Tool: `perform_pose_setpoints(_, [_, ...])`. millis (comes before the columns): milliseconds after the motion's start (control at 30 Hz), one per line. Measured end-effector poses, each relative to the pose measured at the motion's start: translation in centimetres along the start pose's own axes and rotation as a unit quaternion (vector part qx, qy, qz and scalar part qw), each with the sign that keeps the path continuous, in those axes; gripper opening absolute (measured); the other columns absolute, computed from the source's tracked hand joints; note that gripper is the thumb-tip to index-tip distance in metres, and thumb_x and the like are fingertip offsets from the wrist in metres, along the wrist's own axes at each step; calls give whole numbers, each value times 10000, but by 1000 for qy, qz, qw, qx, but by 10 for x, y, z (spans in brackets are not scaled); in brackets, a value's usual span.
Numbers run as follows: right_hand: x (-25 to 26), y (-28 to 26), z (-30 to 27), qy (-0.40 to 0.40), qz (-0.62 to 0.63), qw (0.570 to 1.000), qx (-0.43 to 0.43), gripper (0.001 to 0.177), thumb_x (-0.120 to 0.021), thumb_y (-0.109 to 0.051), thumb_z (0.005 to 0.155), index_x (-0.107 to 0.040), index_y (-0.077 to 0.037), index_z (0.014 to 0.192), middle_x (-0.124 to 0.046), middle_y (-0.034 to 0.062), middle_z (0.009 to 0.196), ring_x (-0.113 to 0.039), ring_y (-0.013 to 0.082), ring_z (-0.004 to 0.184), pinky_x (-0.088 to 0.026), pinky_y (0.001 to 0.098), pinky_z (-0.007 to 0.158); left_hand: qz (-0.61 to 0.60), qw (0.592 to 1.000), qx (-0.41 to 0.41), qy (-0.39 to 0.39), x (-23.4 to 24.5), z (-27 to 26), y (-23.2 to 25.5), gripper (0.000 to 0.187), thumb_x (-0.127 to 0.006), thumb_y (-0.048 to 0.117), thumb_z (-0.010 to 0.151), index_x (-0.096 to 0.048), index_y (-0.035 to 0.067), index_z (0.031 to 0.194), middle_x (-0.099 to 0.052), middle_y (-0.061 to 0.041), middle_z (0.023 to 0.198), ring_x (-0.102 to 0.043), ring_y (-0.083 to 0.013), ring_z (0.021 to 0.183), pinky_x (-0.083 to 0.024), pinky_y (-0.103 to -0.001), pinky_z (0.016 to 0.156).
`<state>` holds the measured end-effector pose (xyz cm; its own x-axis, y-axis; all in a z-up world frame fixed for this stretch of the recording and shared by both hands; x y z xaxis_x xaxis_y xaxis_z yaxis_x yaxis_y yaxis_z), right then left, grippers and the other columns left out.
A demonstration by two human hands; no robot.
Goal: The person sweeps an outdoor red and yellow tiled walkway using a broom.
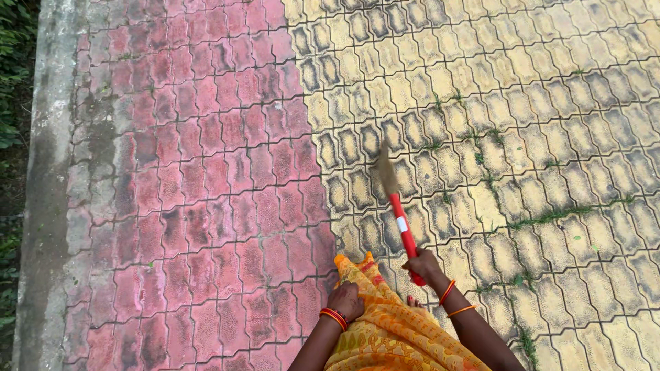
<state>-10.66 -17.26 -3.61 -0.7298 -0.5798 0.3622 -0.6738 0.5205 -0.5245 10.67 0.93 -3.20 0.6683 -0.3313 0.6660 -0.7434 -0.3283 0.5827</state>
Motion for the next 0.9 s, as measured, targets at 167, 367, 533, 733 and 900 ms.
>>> perform_pose_setpoints(167, [-46, 25, -29, -122, -117, 986, -6, 551, -814, -56, 752, -671, -32, 1284, -723, 113, 784, -649, 205, 634, -532, 344, 565, -2, 997, 42, -63, 19, -2, -6, 313, -654, 279, 888, -683, 0, 1027, -650, -246, 1152, -645, -407, 1089, -525, -470, 957])
perform_pose_setpoints(367, [-47, 25, -38, -171, -54, 984, -25, 717, -804, -75, 760, -584, -105, 1441, -758, 74, 895, -702, 185, 674, -582, 300, 614, 22, 999, 9, -27, 39, 14, 6, 289, -653, 250, 872, -677, 7, 1027, -649, -242, 1153, -639, -427, 1071, -530, -500, 922])
perform_pose_setpoints(533, [-10, 4, -25, -177, 104, 976, -68, 763, -797, -21, 788, -473, -53, 1479, -687, 146, 800, -583, 206, 539, -496, 334, 469, 4, 1000, 0, 12, 41, 38, 8, 302, -662, 278, 856, -671, 18, 1010, -666, -224, 1122, -659, -414, 1037, -538, -478, 937])
perform_pose_setpoints(733, [83, -39, 33, -66, 181, 981, -23, 459, -753, -44, 828, -652, 157, 1228, -627, 79, 667, -550, 151, 467, -483, 307, 405, -6, 999, 13, 45, 24, 73, 10, 347, -662, 303, 842, -652, 16, 1035, -652, -223, 1133, -636, -412, 1065, -519, -510, 907])
perform_pose_setpoints(900, [140, -76, 96, -19, 223, 975, 5, 274, -771, 10, 803, -616, 94, 1013, -609, 91, 665, -547, 173, 478, -464, 319, 418, -22, 996, 39, 76, 40, 95, 21, 348, -660, 307, 845, -662, 15, 1035, -655, -235, 1122, -644, -419, 1043, -524, -498, 917])
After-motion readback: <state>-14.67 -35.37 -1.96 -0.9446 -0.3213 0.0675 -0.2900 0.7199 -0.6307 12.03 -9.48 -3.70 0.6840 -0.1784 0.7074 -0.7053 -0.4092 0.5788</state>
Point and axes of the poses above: each hand's wrist, its own z-axis towards the middle knuckle, its own x-axis out of the back of the hand, y = z × x, the point moved 2 cm from there along z, towards the middle knuckle
